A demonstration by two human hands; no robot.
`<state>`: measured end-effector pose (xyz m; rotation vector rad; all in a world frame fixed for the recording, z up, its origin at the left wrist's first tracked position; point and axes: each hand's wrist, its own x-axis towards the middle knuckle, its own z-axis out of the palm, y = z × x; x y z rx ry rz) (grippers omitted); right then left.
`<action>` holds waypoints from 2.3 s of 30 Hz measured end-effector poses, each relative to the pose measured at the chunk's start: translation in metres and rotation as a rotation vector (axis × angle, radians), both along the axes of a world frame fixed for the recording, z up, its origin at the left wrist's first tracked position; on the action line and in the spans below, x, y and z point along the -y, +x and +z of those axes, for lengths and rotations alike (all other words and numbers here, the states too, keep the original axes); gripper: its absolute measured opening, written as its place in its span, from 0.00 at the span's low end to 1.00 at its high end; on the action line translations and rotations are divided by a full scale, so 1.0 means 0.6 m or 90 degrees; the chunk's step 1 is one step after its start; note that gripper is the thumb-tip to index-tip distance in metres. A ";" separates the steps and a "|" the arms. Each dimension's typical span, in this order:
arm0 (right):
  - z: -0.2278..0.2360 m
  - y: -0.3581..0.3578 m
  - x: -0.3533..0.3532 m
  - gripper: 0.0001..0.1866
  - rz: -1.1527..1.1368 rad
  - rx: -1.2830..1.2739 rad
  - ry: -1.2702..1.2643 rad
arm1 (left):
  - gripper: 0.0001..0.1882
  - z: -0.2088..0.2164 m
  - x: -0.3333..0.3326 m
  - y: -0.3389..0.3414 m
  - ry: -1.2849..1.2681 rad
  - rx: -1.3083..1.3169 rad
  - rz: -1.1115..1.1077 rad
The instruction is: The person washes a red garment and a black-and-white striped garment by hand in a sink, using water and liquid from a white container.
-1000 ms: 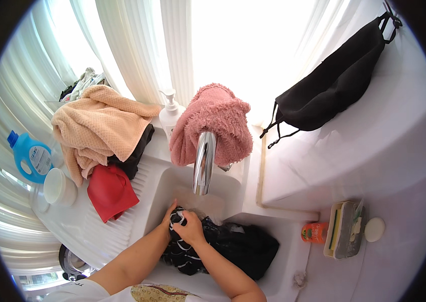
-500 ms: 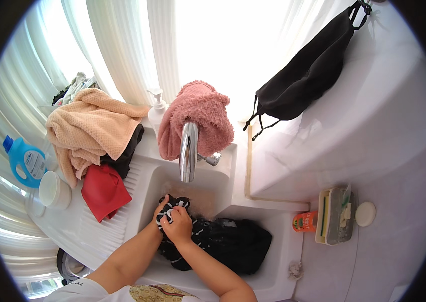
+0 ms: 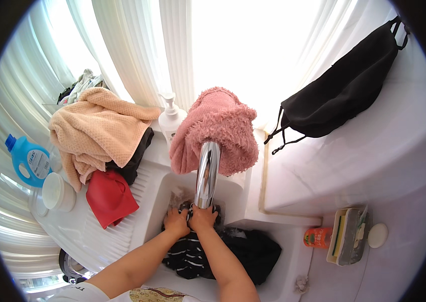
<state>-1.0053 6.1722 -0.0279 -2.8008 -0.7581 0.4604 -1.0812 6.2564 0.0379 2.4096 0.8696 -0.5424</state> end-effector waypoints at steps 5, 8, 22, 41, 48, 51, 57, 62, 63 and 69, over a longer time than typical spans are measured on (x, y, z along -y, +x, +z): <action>0.049 0.016 0.002 0.33 -0.200 0.074 0.125 | 0.32 -0.061 -0.033 0.017 -0.264 0.376 0.492; 0.031 0.000 0.004 0.24 -0.207 -0.213 0.273 | 0.34 -0.047 -0.037 0.026 -0.516 0.338 0.565; 0.127 -0.052 0.057 0.14 -0.258 -0.051 0.562 | 0.18 -0.008 -0.004 -0.019 -1.167 0.202 0.624; 0.125 -0.063 0.010 0.10 -0.062 0.093 0.588 | 0.10 0.057 0.004 -0.042 -0.936 0.296 0.830; 0.093 -0.009 0.038 0.39 -0.088 0.140 0.215 | 0.33 -0.018 -0.011 0.021 -0.004 0.379 0.244; 0.054 -0.041 0.024 0.39 -0.077 0.061 0.028 | 0.39 -0.046 0.015 0.014 0.127 0.209 0.031; 0.008 0.017 0.013 0.28 -0.073 0.045 0.220 | 0.22 -0.137 -0.031 0.048 -0.042 0.415 0.154; 0.078 0.002 0.017 0.12 -0.077 -0.175 0.612 | 0.24 -0.087 -0.037 0.041 -1.038 0.514 0.870; 0.102 -0.030 0.020 0.11 -0.011 -0.063 0.615 | 0.24 -0.090 -0.041 0.024 -1.120 0.500 0.785; 0.169 -0.094 0.015 0.09 0.169 0.178 0.595 | 0.18 -0.071 -0.003 -0.036 -1.283 0.516 0.761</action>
